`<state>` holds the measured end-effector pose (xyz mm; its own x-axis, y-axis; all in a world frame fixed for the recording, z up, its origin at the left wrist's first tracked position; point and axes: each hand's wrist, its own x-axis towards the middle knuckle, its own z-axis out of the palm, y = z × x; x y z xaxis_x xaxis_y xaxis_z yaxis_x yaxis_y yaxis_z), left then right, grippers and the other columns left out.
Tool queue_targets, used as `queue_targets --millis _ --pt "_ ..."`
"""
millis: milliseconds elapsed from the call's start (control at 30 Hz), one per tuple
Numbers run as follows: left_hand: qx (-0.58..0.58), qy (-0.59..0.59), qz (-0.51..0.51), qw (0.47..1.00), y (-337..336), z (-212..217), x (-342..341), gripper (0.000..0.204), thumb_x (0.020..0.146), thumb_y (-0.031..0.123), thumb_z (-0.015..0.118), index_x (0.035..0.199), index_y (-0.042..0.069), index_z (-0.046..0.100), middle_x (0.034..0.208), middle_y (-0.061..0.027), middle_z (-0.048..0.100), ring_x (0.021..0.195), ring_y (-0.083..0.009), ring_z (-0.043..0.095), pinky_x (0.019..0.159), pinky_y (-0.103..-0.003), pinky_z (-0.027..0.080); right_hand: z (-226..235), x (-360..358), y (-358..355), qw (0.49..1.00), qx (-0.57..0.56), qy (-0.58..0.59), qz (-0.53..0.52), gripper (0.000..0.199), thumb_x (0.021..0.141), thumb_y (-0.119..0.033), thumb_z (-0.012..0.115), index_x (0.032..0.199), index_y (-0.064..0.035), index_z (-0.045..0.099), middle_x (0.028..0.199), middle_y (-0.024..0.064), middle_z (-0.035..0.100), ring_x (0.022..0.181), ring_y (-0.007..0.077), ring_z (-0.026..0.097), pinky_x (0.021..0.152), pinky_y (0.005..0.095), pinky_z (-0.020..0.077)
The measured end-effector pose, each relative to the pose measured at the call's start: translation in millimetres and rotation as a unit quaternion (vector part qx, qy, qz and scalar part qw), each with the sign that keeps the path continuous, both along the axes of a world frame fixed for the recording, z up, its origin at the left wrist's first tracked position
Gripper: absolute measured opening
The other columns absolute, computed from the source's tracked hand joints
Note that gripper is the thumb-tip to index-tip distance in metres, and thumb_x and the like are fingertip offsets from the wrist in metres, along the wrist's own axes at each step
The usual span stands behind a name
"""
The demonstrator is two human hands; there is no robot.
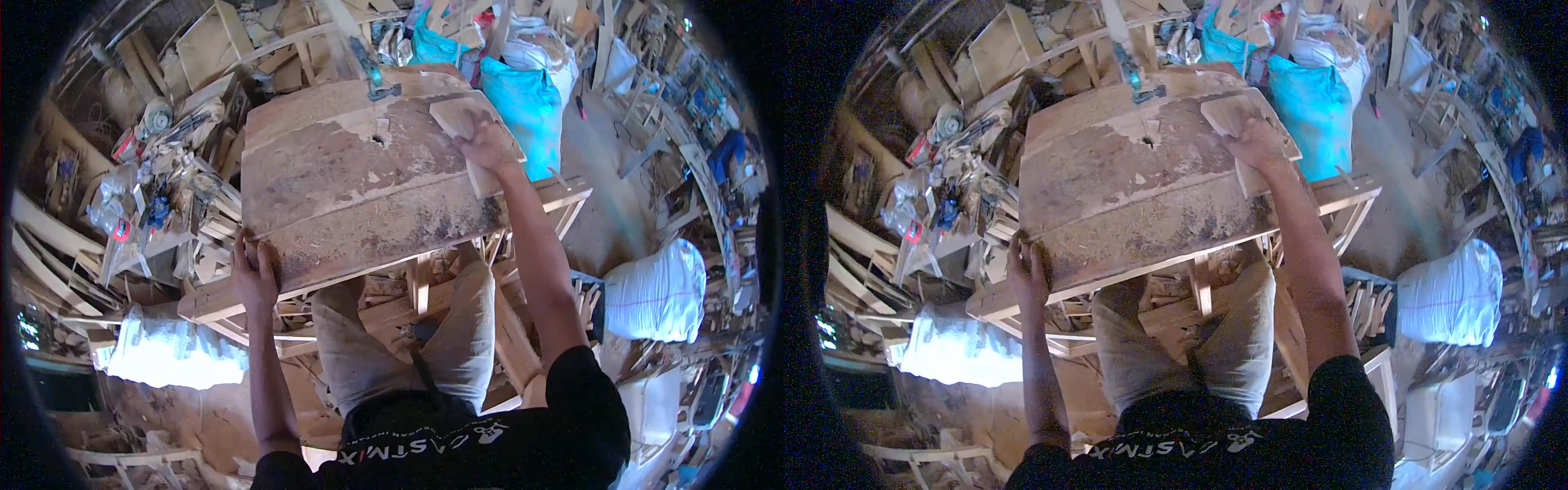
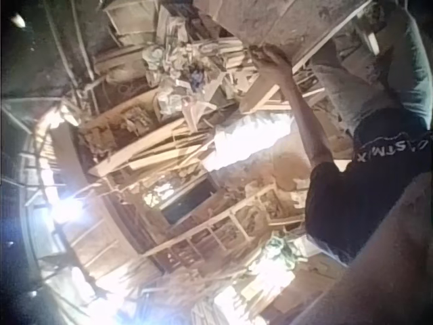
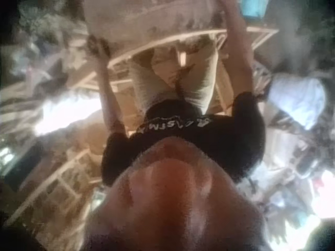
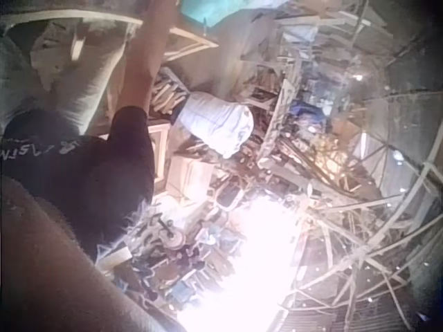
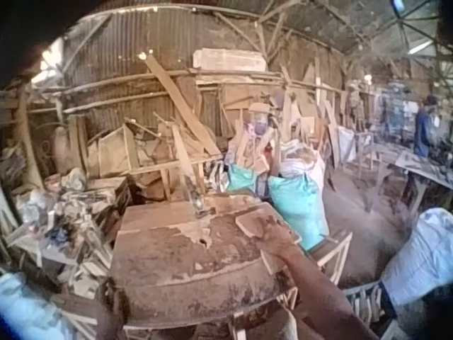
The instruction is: The person uses a band saw to cut a curved shape into a piece of wood, holding the wood with both hands and guiding it through the blade.
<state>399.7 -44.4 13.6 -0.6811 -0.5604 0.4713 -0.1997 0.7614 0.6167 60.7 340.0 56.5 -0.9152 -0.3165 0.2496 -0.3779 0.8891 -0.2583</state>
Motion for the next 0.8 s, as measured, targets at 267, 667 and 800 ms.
queue_targets --millis 267,667,800 --pt "0.031 0.004 -0.028 0.999 -6.2 5.2 0.7 0.048 0.102 0.024 0.060 0.144 0.004 0.053 0.135 -0.0270 0.061 0.126 -0.0458 0.058 0.103 -0.050 0.048 8.0 -23.7 -56.1 0.989 -0.019 -0.005 0.148 0.072 0.085 -0.045 0.076 0.143 -0.0070 0.059 0.133 0.0281 0.064 0.121 0.0416 0.064 0.104 0.0483 0.0517" --pt "0.024 0.030 -0.008 0.999 -23.8 -18.6 5.1 0.051 0.099 0.030 0.064 0.142 0.004 0.056 0.129 -0.0275 0.063 0.120 -0.0461 0.061 0.100 -0.052 0.049 26.9 72.9 20.9 0.989 -0.144 0.020 0.020 0.063 0.093 -0.044 0.072 0.138 -0.0010 0.061 0.119 0.0246 0.072 0.108 0.0357 0.072 0.091 0.0438 0.0568" --pt "-0.210 0.015 0.042 0.977 3.9 -3.6 3.9 0.049 0.098 0.030 0.064 0.141 0.006 0.057 0.137 -0.0270 0.057 0.125 -0.0473 0.055 0.103 -0.055 0.047 11.8 102.8 76.9 0.974 -0.224 -0.025 -0.015 0.056 0.098 -0.038 0.069 0.140 -0.0014 0.060 0.120 0.0244 0.072 0.117 0.0240 0.069 0.091 0.0370 0.0574"
